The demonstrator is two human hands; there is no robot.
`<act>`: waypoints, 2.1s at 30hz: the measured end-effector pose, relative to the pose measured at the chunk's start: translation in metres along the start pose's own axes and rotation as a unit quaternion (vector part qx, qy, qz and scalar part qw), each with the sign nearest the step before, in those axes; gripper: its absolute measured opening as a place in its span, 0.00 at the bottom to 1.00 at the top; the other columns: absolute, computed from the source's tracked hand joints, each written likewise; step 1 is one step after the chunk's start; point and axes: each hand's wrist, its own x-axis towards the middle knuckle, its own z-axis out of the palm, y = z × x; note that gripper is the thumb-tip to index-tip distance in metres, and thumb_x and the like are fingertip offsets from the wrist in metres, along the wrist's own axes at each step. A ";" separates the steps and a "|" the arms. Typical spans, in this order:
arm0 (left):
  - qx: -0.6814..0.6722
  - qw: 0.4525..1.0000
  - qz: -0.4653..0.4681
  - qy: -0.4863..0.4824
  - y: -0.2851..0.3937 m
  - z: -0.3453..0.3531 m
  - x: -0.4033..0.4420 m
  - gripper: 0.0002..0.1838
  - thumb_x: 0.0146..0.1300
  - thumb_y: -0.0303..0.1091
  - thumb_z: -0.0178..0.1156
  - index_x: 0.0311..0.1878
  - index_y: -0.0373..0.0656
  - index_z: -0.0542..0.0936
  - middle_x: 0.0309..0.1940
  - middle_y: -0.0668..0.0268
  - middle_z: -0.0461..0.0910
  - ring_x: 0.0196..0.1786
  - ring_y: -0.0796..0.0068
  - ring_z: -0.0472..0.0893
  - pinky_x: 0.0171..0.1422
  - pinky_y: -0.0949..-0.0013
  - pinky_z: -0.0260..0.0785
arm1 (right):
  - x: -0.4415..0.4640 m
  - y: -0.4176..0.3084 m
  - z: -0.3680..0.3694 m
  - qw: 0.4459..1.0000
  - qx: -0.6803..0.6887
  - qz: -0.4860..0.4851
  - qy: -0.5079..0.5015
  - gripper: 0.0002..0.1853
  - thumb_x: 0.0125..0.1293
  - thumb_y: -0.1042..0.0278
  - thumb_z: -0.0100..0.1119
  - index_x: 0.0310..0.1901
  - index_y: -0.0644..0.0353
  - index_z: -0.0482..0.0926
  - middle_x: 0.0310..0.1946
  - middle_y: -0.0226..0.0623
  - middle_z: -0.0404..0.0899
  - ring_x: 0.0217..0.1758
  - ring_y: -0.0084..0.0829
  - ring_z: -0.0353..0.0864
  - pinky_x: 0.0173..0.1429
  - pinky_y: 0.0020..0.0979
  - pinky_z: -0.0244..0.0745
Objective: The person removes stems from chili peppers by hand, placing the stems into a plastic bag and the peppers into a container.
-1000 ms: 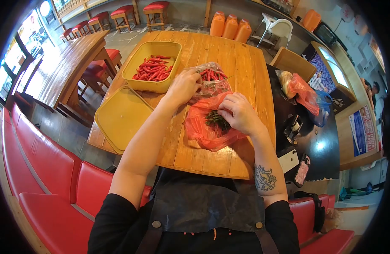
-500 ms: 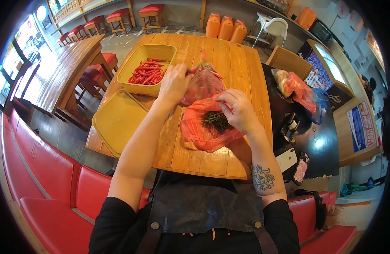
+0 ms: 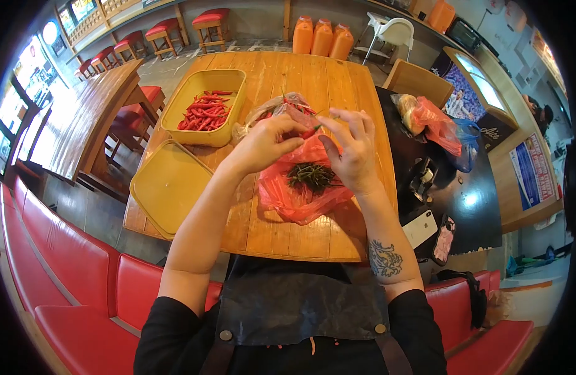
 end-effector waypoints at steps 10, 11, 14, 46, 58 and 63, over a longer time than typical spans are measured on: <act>0.052 0.994 0.092 0.027 -0.006 0.015 0.001 0.09 0.59 0.30 0.63 0.41 0.37 0.80 0.34 0.61 0.78 0.38 0.66 0.77 0.44 0.66 0.69 | -0.007 0.013 0.003 0.996 0.054 0.006 -0.073 0.10 0.50 0.71 0.68 0.34 0.50 0.79 0.33 0.28 0.73 0.40 0.35 0.73 0.59 0.46 0.62; 0.051 0.994 0.092 0.026 -0.008 0.015 0.001 0.09 0.59 0.30 0.63 0.41 0.37 0.80 0.34 0.61 0.78 0.38 0.66 0.77 0.44 0.66 0.69 | -0.007 0.013 0.003 0.997 0.043 -0.006 -0.065 0.10 0.50 0.71 0.68 0.34 0.50 0.78 0.33 0.28 0.73 0.40 0.35 0.73 0.59 0.46 0.62; 0.029 0.997 0.065 -0.002 -0.002 0.012 0.001 0.09 0.58 0.29 0.63 0.41 0.38 0.80 0.34 0.61 0.78 0.38 0.67 0.77 0.44 0.66 0.69 | -0.007 0.013 0.004 0.998 0.029 -0.015 -0.061 0.09 0.50 0.71 0.68 0.33 0.52 0.77 0.32 0.28 0.72 0.40 0.35 0.73 0.59 0.45 0.62; 0.264 0.910 -0.031 0.319 -0.049 -0.091 0.001 0.08 0.56 0.34 0.64 0.37 0.43 0.84 0.36 0.61 0.78 0.46 0.59 0.75 0.52 0.61 0.67 | -0.012 0.011 0.008 0.968 0.209 0.054 -0.130 0.06 0.51 0.78 0.64 0.30 0.59 0.76 0.31 0.35 0.73 0.39 0.39 0.72 0.49 0.37 0.65; 0.399 0.897 -0.188 0.037 -0.072 -0.108 -0.003 0.09 0.50 0.28 0.65 0.36 0.47 0.84 0.45 0.60 0.78 0.53 0.56 0.73 0.58 0.58 0.67 | -0.019 0.011 0.013 0.939 0.226 -0.020 -0.259 0.09 0.51 0.79 0.63 0.34 0.58 0.78 0.35 0.34 0.76 0.43 0.38 0.73 0.55 0.36 0.64; 0.379 0.891 -0.250 -0.004 -0.076 -0.114 0.004 0.05 0.49 0.28 0.65 0.31 0.46 0.82 0.40 0.61 0.80 0.51 0.58 0.76 0.53 0.59 0.69 | -0.020 0.011 0.013 0.944 0.227 0.024 -0.238 0.09 0.53 0.77 0.61 0.37 0.57 0.78 0.36 0.36 0.78 0.46 0.39 0.75 0.55 0.37 0.65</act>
